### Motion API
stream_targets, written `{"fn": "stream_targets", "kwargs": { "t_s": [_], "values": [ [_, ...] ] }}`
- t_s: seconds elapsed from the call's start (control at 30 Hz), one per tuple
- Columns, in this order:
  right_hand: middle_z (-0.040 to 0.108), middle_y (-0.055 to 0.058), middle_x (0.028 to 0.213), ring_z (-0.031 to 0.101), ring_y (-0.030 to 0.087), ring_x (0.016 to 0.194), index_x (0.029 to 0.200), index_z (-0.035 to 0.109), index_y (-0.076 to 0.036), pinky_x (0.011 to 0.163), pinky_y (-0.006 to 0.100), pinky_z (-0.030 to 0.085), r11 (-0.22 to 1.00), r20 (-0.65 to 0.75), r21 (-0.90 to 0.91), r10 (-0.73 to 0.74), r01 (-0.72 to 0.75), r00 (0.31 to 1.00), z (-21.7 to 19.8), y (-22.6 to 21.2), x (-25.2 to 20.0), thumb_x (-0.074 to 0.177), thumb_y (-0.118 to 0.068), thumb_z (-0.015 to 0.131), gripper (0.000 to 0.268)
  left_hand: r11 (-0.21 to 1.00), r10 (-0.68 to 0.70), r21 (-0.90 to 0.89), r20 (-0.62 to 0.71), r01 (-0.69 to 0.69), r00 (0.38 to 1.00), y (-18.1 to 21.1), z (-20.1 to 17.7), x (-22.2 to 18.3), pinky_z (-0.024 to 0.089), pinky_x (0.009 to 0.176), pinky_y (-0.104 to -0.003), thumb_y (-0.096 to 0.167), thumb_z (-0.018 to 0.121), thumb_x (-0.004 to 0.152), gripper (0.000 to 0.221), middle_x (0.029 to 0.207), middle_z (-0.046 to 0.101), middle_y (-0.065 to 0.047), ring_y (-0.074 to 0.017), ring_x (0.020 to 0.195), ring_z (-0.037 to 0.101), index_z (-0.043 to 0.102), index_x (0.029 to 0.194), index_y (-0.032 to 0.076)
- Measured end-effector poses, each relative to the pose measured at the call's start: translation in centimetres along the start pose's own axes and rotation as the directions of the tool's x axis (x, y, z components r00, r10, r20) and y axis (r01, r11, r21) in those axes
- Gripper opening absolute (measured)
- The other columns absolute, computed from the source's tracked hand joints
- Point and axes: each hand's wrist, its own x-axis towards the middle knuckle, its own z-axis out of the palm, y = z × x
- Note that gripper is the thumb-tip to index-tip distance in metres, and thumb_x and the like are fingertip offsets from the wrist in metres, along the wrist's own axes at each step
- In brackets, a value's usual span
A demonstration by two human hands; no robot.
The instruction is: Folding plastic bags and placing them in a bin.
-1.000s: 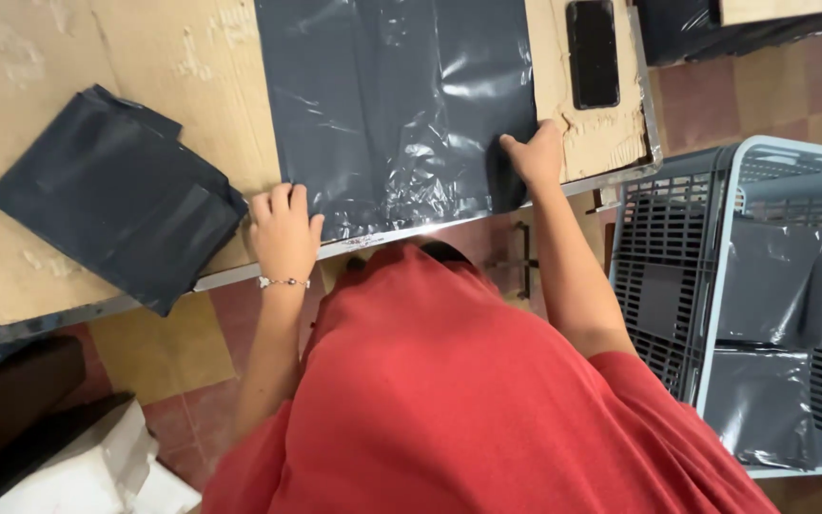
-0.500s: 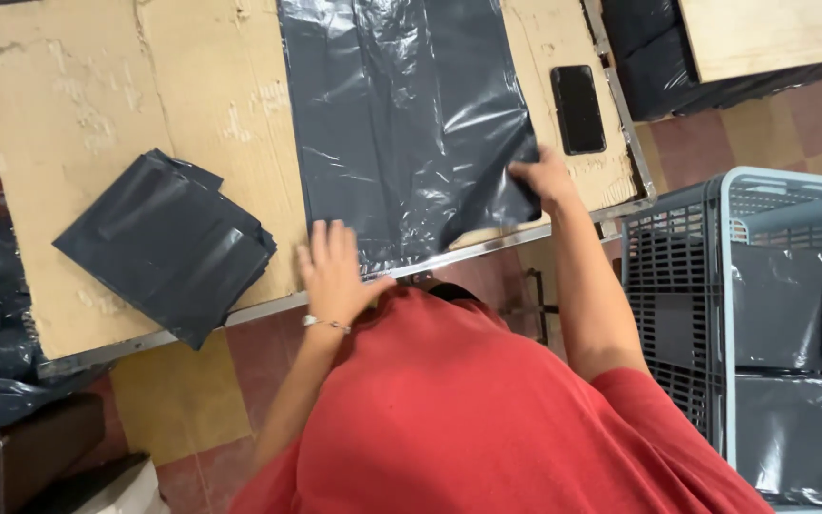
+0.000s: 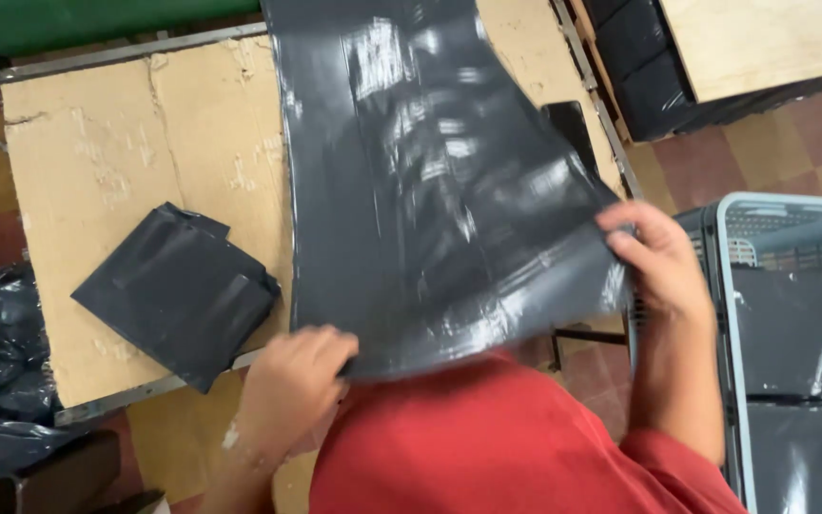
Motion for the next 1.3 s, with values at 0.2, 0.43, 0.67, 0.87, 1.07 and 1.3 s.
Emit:
{"fn": "stream_targets", "kwargs": {
  "t_s": [0.2,0.43,0.67,0.87,1.07,1.3],
  "values": [
    [0.071,0.005,0.101,0.067,0.010,0.076,0.133,0.059,-0.001,0.062,0.020,0.050,0.967,0.155,0.159,0.174,-0.198,0.972,-5.7,-2.6,-6.6,0.094,-0.018,0.059,0.042,0.901,0.244,-0.377,0.026,-0.217,0.969,2.0,-9.1,1.4,0.046,0.055,-0.034,0.014,0.063,0.095,0.011,0.090,0.074,-0.001,-0.0185,0.072,0.070,0.072,0.102,0.012],
    [0.056,0.011,0.102,0.056,0.028,0.102,0.105,0.064,-0.005,0.096,0.036,0.039,0.805,-0.094,-0.579,-0.224,0.130,0.970,1.4,-3.8,7.8,0.088,-0.011,0.053,0.022,0.953,-0.139,-0.245,0.162,0.176,0.977,-6.3,-12.0,16.7,0.065,0.075,-0.032,0.029,0.081,0.080,0.022,0.090,0.084,0.001,-0.0152,0.074,0.080,0.084,0.100,0.020],
    [0.062,0.012,0.096,0.062,0.022,0.087,0.099,0.069,-0.007,0.074,0.034,0.047,0.930,-0.161,-0.316,-0.249,0.189,0.955,3.6,9.9,33.6,0.083,-0.012,0.082,0.021,0.119,-0.682,-0.959,0.109,0.257,0.723,-28.4,-1.3,25.0,0.055,0.077,-0.022,0.045,0.038,0.095,0.043,0.101,0.072,0.006,-0.0051,0.089,0.068,0.070,0.111,0.022],
    [0.064,0.008,0.067,0.067,0.020,0.064,0.087,0.075,-0.010,0.054,0.035,0.053,0.983,-0.151,-0.032,0.175,-0.182,0.973,11.6,27.5,52.4,0.091,-0.031,0.081,0.022,-0.219,-0.833,-0.801,0.451,0.557,0.321,-35.8,20.1,18.8,0.053,0.097,-0.057,0.064,0.054,0.098,0.071,0.129,0.062,-0.017,-0.0400,0.115,0.064,0.052,0.141,0.008],
    [0.060,0.031,0.132,0.055,0.045,0.130,0.138,0.057,0.001,0.112,0.055,0.042,0.913,-0.040,-0.300,0.276,-0.275,0.960,13.1,27.0,48.6,0.103,-0.052,0.061,0.064,0.061,-0.854,-0.616,0.374,0.785,0.360,-28.6,22.6,11.3,0.058,0.072,-0.041,0.048,0.073,0.096,0.054,0.105,0.073,-0.023,-0.0339,0.095,0.074,0.064,0.124,0.002],
    [0.065,0.031,0.133,0.059,0.046,0.129,0.151,0.045,0.000,0.108,0.060,0.046,0.680,-0.029,-0.584,0.530,-0.445,0.848,7.5,16.5,25.6,0.084,-0.065,0.074,0.098,0.031,-0.843,-0.453,0.468,0.891,0.267,-20.9,22.5,6.6,0.063,0.071,-0.035,0.038,0.064,0.096,0.027,0.097,0.082,-0.007,-0.0210,0.085,0.080,0.080,0.110,0.020]
  ]
}}
